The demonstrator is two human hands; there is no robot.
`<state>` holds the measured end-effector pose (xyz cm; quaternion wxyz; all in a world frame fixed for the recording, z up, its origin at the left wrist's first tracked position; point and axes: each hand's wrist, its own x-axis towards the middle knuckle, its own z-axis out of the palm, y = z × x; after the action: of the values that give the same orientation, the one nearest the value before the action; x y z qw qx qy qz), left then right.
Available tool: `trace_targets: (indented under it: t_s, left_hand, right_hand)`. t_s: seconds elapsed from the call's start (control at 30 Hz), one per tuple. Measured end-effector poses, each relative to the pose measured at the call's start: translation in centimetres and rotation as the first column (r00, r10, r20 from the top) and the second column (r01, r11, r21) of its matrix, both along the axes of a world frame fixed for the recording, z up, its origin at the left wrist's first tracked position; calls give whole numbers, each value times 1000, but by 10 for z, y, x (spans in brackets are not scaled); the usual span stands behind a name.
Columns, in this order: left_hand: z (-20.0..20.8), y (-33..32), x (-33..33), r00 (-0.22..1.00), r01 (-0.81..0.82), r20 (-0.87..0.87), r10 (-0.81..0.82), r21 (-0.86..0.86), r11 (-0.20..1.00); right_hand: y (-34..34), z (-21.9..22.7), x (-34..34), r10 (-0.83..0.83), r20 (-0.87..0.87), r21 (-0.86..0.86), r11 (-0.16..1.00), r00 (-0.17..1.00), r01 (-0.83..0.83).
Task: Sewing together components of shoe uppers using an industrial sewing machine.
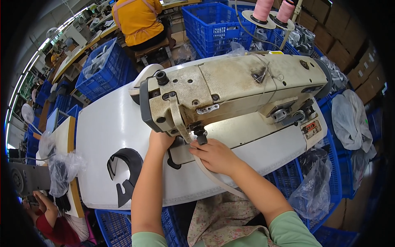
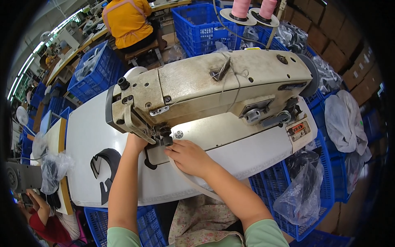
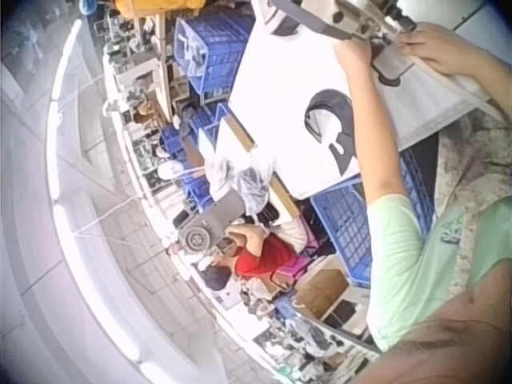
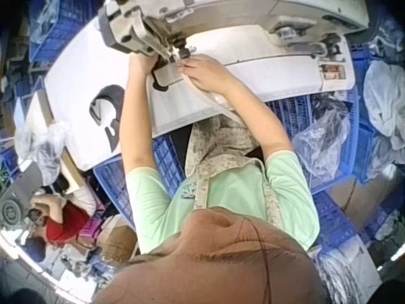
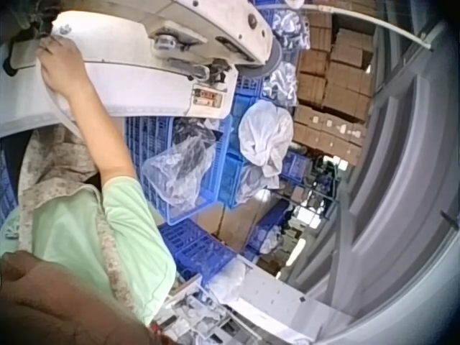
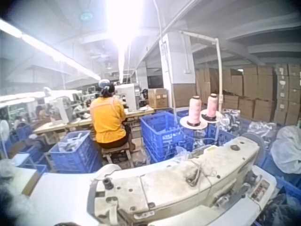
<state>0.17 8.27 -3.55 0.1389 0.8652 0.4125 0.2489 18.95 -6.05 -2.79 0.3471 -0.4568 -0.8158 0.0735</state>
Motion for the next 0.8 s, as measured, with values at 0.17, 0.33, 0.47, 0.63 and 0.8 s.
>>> trace_targets:
  t_s: [0.17,0.33,0.47,0.63,0.8]
  left_hand:
    - [6,0,7,1000,-13,-15,13,-22,1000]
    - [2,9,4,999,28,40,-34,133,991]
    - [-2,8,-9,999,-42,31,41,45,998]
    - [42,-29,1,900,-431,-120,419,-100,897]
    - [79,-72,-89,729,-670,252,636,71,739]
  right_hand:
    - [1,-4,4,4,0,-13,1000,1000,-4]
    - [2,-8,4,6,10,-21,1000,1000,-6]
    - [5,-5,-2,34,-4,-24,999,999,-35]
    - [1,4,1,40,33,-150,988,999,-35]
    - [-1,4,8,-22,-3,-43,999,1000,22]
